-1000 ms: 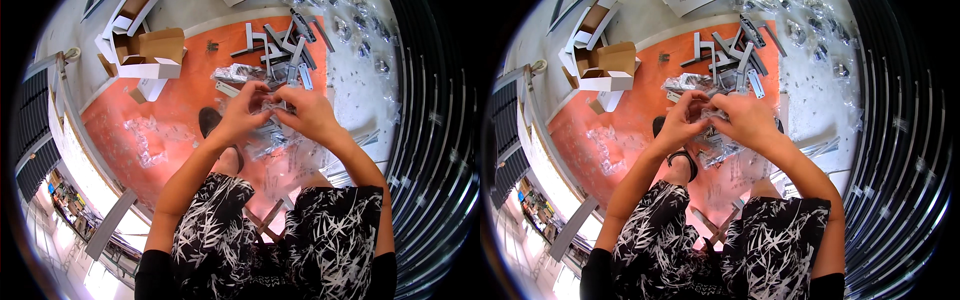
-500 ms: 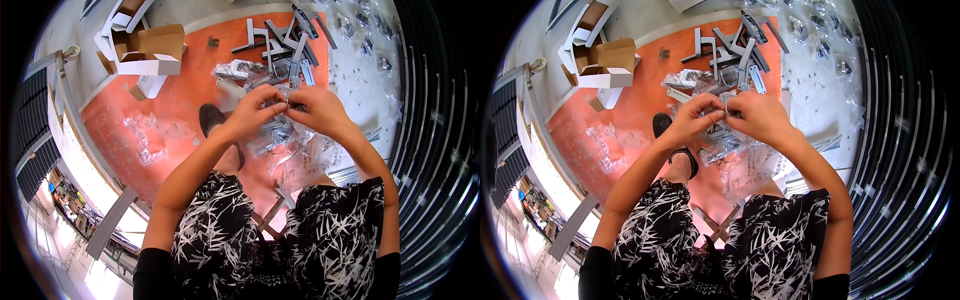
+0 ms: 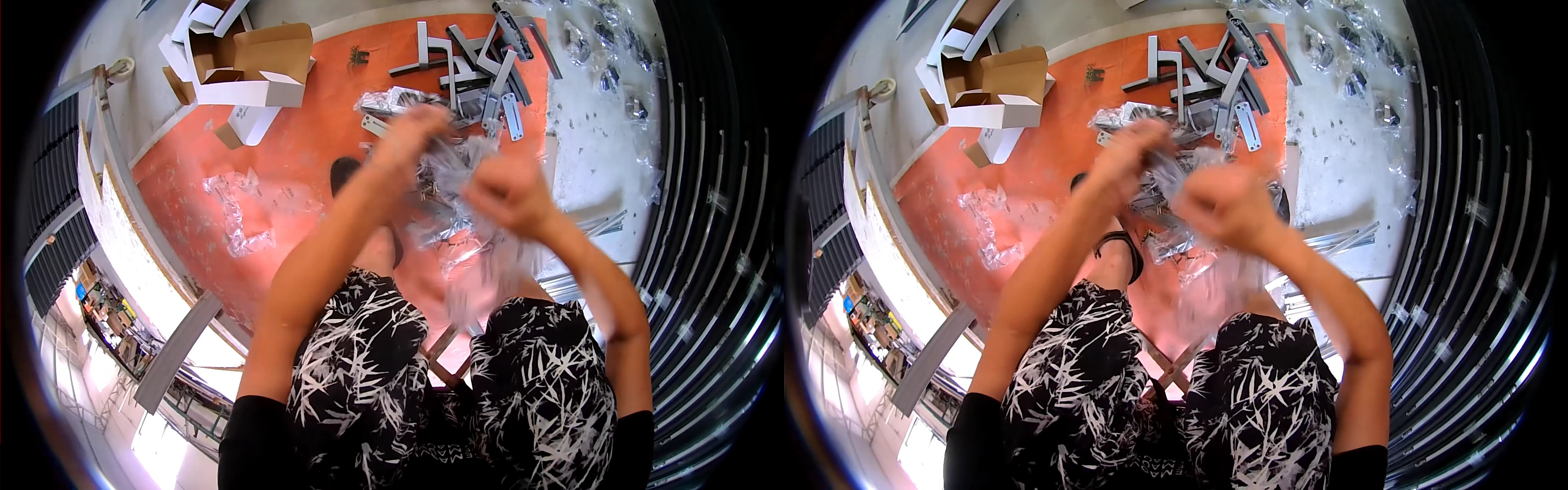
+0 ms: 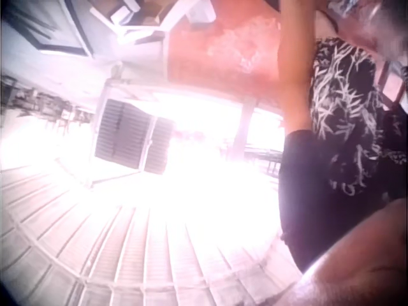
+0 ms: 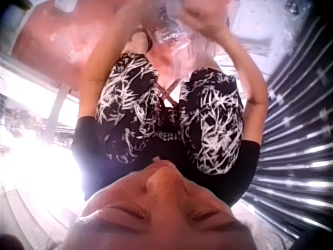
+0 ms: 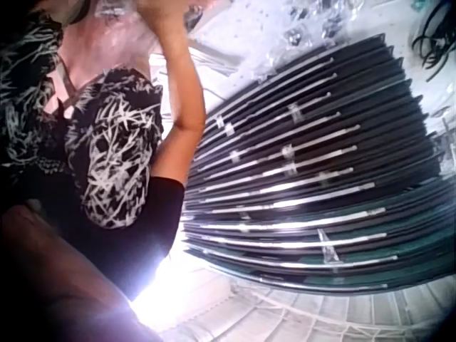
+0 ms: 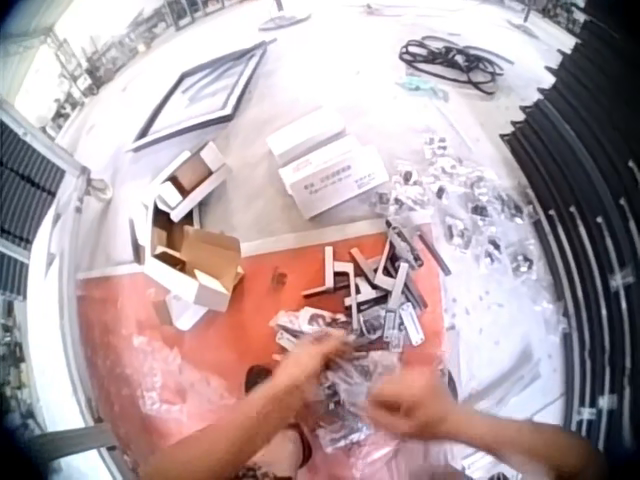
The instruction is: The person unwraps door handles and hardware parts from plastic bags by hand and assembles the lock mechanisms by fitting metal plates and components onto the handles.
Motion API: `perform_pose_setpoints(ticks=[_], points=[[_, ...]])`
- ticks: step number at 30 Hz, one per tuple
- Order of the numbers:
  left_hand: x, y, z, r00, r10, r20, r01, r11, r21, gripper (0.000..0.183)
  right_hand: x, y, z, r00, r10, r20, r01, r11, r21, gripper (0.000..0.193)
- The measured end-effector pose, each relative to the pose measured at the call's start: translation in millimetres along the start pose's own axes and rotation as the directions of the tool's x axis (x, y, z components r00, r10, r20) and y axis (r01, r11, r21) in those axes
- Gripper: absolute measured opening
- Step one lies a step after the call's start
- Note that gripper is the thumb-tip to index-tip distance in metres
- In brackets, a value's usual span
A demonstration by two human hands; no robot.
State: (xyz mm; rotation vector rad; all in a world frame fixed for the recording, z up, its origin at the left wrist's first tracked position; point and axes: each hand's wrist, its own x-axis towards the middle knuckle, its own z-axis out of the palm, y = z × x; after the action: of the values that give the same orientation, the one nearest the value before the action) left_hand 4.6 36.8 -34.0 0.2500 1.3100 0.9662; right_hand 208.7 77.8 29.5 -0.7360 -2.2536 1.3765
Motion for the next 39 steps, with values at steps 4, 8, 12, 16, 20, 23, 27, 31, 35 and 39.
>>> perform_pose_setpoints(ticks=[4, 8, 12, 16, 20, 23, 27, 31, 35, 39], points=[[-0.8, 31.0, -66.1, 0.974, 0.179, -0.140, -0.201, 0.965, -0.166, 0.019, -29.1, 2.3, 12.3, 0.945, 0.241, 0.220, -0.272, 0.954, 0.126, 0.023], [-3.6, 35.6, -104.0, 0.966, 0.151, -0.211, -0.208, 0.937, -0.279, 0.017, -55.5, 14.5, 7.8, 0.688, 0.404, 0.603, -0.310, 0.915, -0.259, 0.028], [-4.6, 52.0, -128.5, 0.945, 0.245, -0.217, -0.320, 0.831, -0.455, 0.015, -94.5, 32.8, -7.4, 0.627, 0.389, 0.675, -0.230, 0.920, -0.316, 0.020], [-8.0, 61.7, -99.7, 0.970, 0.243, -0.022, -0.221, 0.835, -0.503, 0.013, -70.2, 33.2, -6.7, 0.793, 0.500, 0.347, -0.383, 0.853, -0.354, 0.040], [-26.4, 69.2, -46.4, 0.957, 0.221, 0.187, -0.090, 0.841, -0.534, 0.017, -20.4, 26.8, 28.0, 0.920, 0.374, 0.117, -0.380, 0.924, 0.041, 0.055], [-28.6, 74.3, -35.7, 0.908, 0.254, 0.333, -0.030, 0.834, -0.551, 0.021, -14.7, 20.8, 42.7, 0.884, 0.387, 0.264, -0.433, 0.889, 0.147, 0.051], [-34.1, 72.3, -32.3, 0.988, 0.123, 0.093, -0.078, 0.918, -0.388, 0.038, -24.1, 17.3, 42.1, 0.865, 0.467, 0.183, -0.489, 0.867, 0.101, 0.039], [-36.0, 66.8, -27.4, 0.998, 0.064, 0.015, -0.055, 0.946, -0.319, 0.036, -32.6, 15.3, 38.3, 0.883, 0.442, 0.157, -0.456, 0.887, 0.066, 0.038], [-26.5, 52.1, -32.2, 0.995, -0.093, -0.041, 0.055, 0.825, -0.563, 0.032, -38.2, 21.8, 49.7, 0.938, 0.334, -0.091, -0.345, 0.922, -0.175, 0.036], [-30.6, 27.7, -38.6, 0.995, -0.061, -0.076, 0.017, 0.880, -0.475, 0.029, -46.2, 23.8, 43.2, 0.947, 0.234, -0.220, -0.306, 0.865, -0.396, 0.035]])
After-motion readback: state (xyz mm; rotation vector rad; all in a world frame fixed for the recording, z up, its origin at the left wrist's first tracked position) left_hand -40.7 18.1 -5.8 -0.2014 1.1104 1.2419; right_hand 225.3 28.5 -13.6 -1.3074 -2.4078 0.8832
